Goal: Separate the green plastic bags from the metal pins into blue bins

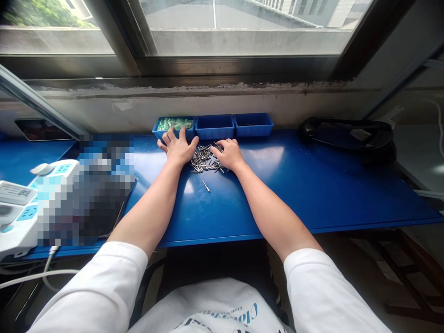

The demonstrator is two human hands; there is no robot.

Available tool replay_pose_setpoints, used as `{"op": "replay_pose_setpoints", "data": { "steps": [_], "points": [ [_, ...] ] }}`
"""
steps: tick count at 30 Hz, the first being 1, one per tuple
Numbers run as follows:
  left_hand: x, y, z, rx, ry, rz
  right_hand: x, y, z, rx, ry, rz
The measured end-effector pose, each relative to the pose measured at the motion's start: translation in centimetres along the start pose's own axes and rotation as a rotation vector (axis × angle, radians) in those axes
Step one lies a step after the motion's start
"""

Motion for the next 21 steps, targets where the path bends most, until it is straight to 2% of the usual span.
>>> {"op": "replay_pose_setpoints", "data": {
  "steps": [3, 8, 15, 21],
  "points": [
    [-0.4, 0.1, 0.0, -0.039, -0.033, -0.023, 0.0, -0.1, 0.0, 0.005, 0.007, 0.006],
    [-1.1, 0.4, -0.1, -0.027, -0.097, -0.041, 0.2, -0.4, -0.2, 0.035, 0.04, 0.016],
    [-1.4, 1.8, -0.9, -0.081, -0.085, -0.08, 0.4, -0.6, -0.3, 0.043, 0.068, -0.013],
    [-2.9, 0.4, -1.9, 0.02, -0.226, -0.169, 0.0, -1.0, -0.2, 0.075, 0.084, -0.02]
  ]
}}
Point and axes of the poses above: each hand's wrist, its own z-axis towards the middle knuckle, its own y-axis out of the back of the hand, x = y × z, the point moved 10 cm from there along z, towards the middle knuckle, and after that the axes turned 13 degrees about z, right-handed, at the moved point
